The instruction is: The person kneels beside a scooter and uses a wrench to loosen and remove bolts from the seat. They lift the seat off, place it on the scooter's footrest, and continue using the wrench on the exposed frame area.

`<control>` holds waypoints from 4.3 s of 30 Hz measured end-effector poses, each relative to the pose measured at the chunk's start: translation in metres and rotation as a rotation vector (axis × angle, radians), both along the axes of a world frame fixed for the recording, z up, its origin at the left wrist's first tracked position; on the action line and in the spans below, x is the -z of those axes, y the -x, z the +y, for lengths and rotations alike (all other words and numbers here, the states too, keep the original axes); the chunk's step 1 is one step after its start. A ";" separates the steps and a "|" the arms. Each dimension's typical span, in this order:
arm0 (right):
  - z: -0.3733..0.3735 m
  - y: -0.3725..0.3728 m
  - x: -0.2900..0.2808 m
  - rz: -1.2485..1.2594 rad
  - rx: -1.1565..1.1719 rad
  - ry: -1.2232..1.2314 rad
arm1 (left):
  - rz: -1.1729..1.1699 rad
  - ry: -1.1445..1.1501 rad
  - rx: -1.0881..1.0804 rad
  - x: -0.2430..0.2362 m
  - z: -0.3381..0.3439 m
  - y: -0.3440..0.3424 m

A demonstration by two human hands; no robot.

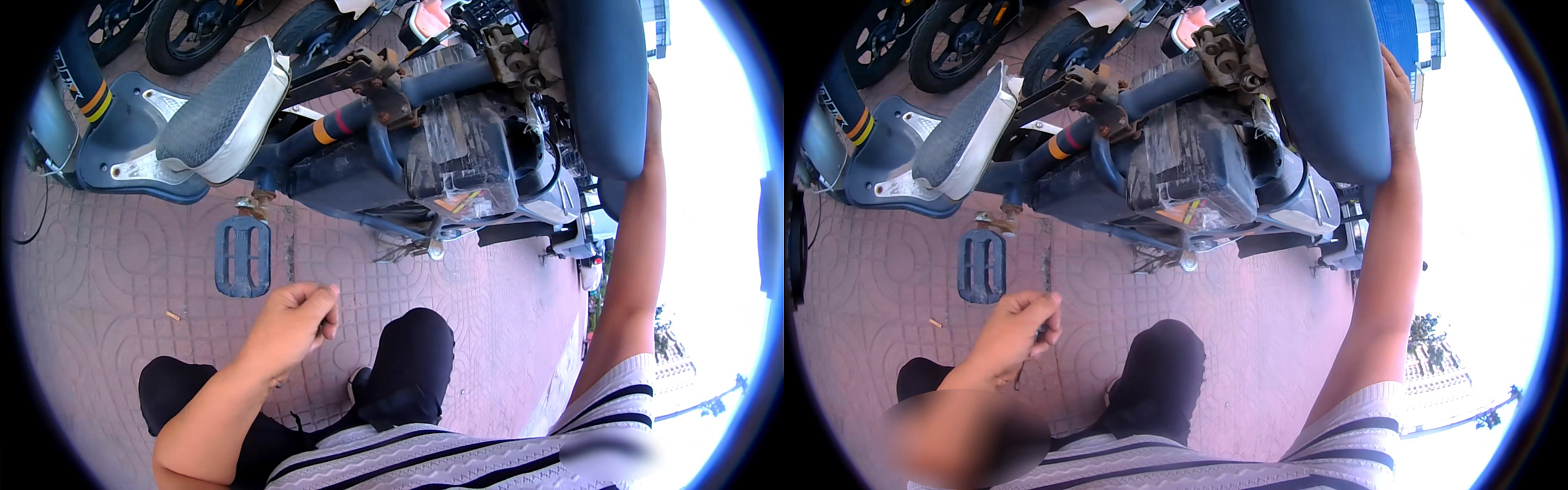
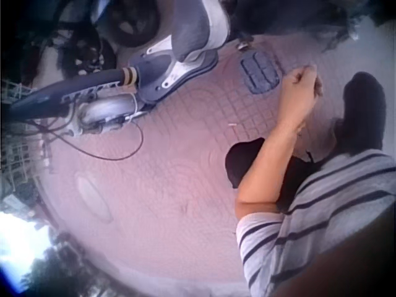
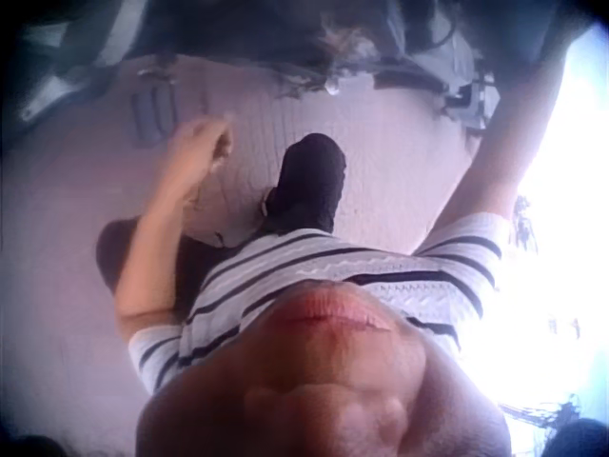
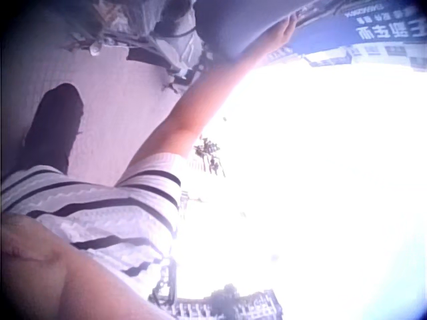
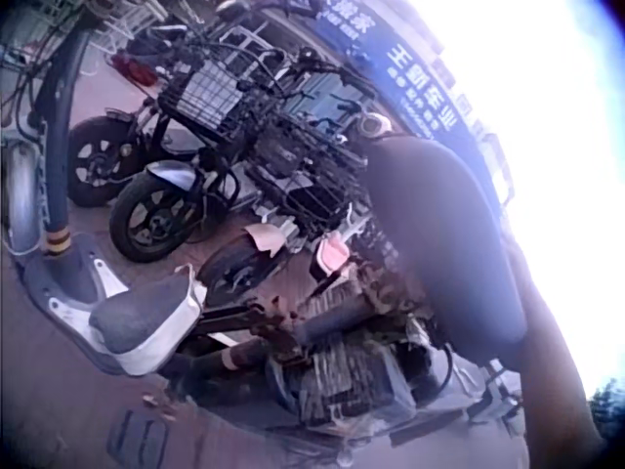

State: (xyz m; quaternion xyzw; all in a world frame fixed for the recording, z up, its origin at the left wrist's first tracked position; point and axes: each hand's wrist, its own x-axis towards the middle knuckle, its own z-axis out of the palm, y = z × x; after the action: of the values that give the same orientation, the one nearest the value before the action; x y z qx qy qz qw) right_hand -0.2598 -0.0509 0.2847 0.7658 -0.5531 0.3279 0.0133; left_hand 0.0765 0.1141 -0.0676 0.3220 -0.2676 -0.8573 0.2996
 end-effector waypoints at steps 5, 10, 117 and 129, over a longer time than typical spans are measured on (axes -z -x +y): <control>-0.012 0.047 -0.018 0.595 0.003 0.194 | -0.005 -0.087 0.013 0.005 -0.009 -0.001; -0.016 0.035 -0.012 0.880 -0.082 0.322 | 0.023 0.003 0.000 0.003 -0.006 0.011; 0.044 -0.066 0.191 -0.361 0.330 0.451 | -0.211 0.585 -0.616 -0.232 -0.200 0.046; 0.167 -0.073 0.211 -0.592 -0.359 0.228 | 0.385 0.080 -0.783 -0.181 -0.023 0.077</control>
State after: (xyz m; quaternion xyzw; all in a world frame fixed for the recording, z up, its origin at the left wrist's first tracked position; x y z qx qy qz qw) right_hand -0.1864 0.1165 0.0732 0.7162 -0.3497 0.5921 -0.1195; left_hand -0.0003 0.0911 0.1132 0.2218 -0.0977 -0.7124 0.6586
